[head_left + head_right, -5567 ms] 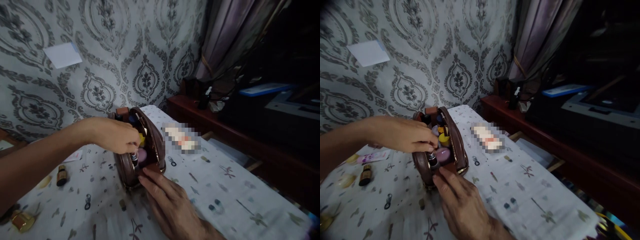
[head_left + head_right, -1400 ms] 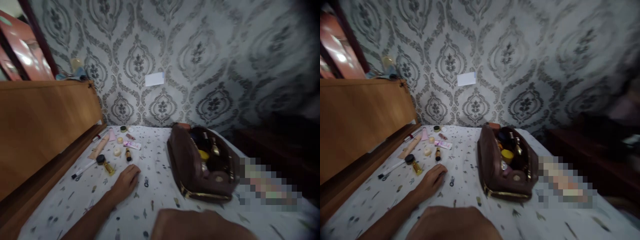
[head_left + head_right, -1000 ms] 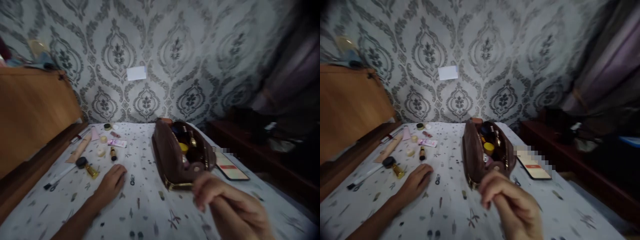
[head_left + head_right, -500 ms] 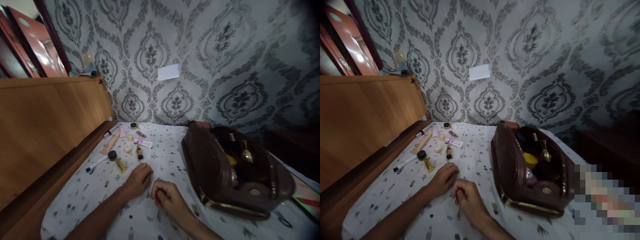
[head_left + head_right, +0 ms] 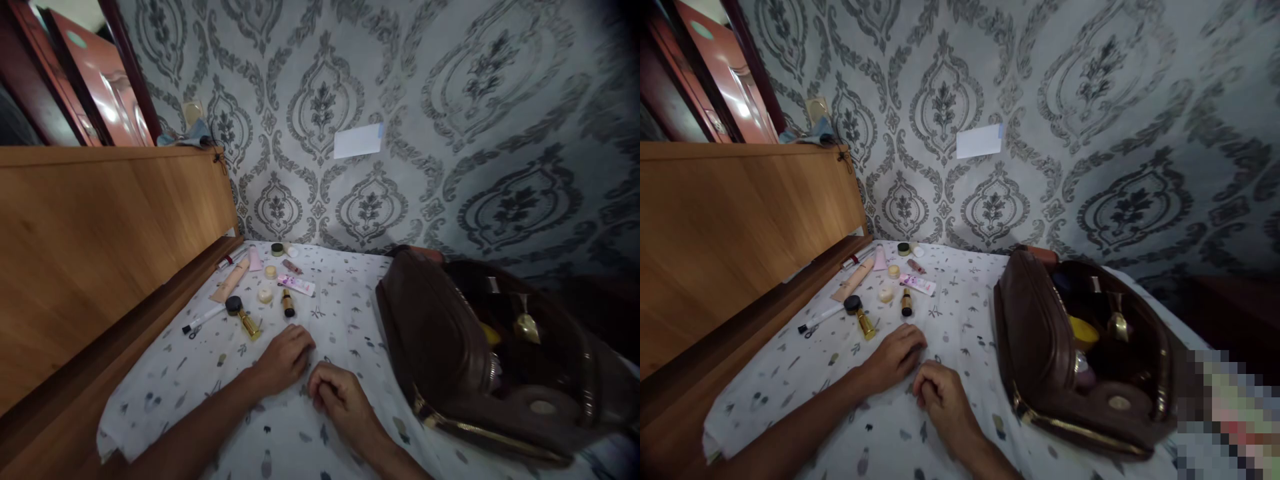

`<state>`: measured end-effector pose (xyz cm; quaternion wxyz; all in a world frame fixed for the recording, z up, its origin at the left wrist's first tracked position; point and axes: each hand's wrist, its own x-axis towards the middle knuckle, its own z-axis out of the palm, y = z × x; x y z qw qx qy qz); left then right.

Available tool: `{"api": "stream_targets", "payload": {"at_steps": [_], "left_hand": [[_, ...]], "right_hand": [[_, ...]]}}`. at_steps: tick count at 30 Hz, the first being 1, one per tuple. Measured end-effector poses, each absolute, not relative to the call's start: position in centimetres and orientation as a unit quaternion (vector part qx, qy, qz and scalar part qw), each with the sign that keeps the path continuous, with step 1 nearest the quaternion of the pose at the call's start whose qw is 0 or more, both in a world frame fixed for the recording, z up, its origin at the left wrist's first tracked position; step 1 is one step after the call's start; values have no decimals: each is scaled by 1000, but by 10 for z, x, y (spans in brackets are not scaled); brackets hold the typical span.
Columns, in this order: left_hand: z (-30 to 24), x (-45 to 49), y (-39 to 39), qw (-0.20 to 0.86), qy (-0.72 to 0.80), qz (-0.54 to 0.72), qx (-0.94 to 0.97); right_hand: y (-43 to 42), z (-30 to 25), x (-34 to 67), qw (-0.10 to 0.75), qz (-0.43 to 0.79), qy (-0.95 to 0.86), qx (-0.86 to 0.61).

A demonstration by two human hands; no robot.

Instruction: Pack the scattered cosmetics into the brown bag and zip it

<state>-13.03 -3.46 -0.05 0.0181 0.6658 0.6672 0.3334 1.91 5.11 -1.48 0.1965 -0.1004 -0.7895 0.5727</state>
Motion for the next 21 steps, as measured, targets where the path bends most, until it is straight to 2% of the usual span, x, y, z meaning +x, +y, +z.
{"api": "stream_targets", "payload": {"at_steps": [8, 13, 17, 21], "left_hand": [[0, -128, -33, 33, 671, 339, 658], [8, -125, -31, 51, 699, 287, 653], [26, -123, -24, 66, 708, 255, 655], [55, -107, -11, 60, 660, 306, 683]], "right_hand": [[49, -14, 21, 202, 550, -805, -94], [49, -12, 26, 227, 521, -819, -76], [51, 3, 41, 244, 448, -859, -39], [55, 33, 75, 253, 370, -894, -16]]}}
